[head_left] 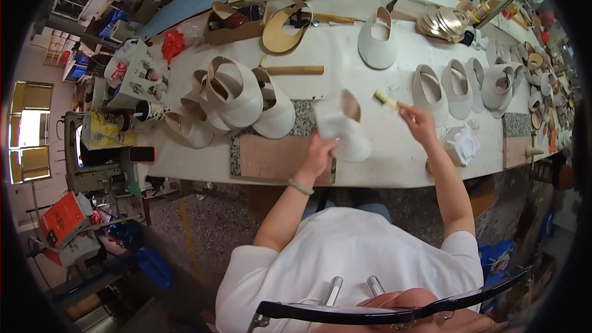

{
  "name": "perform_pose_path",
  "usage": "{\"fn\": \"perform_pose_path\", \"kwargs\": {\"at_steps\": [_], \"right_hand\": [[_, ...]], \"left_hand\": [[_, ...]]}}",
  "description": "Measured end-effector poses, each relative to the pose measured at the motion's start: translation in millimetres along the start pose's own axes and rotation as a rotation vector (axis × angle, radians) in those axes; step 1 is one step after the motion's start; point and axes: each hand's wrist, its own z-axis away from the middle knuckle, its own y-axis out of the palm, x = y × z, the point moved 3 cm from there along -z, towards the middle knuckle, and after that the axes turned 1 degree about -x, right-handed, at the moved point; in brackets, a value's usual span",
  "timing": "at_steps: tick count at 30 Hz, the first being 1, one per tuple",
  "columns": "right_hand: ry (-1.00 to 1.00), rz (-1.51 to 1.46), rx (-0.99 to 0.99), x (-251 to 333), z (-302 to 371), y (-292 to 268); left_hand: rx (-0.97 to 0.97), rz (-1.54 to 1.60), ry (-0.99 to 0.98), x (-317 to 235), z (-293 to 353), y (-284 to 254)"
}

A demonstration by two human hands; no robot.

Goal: The person applies glue to shoe upper pieces using a small brush and fits shoe uppers onto insoles by hand. The person then applies glue to additional shoe upper components using the brush.

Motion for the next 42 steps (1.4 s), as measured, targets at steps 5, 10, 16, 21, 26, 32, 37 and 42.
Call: {"fn": "perform_pose_path", "kwargs": {"at_steps": [5,10,16,21,26,32,37,42], "right_hand": [[0.259,0.224,0.049,12.9,-127.8,6.7],[0.209,0.421,-0.057,-44.8,-237.3,79.6],[0.347,0.296,-0.066,-58.1,-247.9,91.1],[-0.025,-0.211,0.220,-12.5,-129.5,40.3],[-0.083,-0.093,0.671,40.5,27.3,-32.2],[0.168,-0.102,0.525,13.0,155.7,-63.1],[0.535,0.091,-0.278,-69.2,259.8,-91.7],[0.670,0.529,-0.281,-120.1,257.9,-84.1]], "left_hand": [[-0.242,0.112,0.236,-39.0,4.0,-58.6],[-0.608,-0.191,0.228,20.4,39.0,-141.2],[-0.741,-0.893,0.220,18.5,93.9,-84.6],[-0.431,-0.098,-0.072,12.2,27.0,-33.8],[-0.010,0.507,-0.440,17.2,-26.0,50.5],[0.324,0.552,-0.602,60.1,-50.3,86.5],[0.127,0.422,-0.435,39.1,-53.7,125.7],[0.394,-0.054,-0.219,55.5,-36.0,149.3]]}}
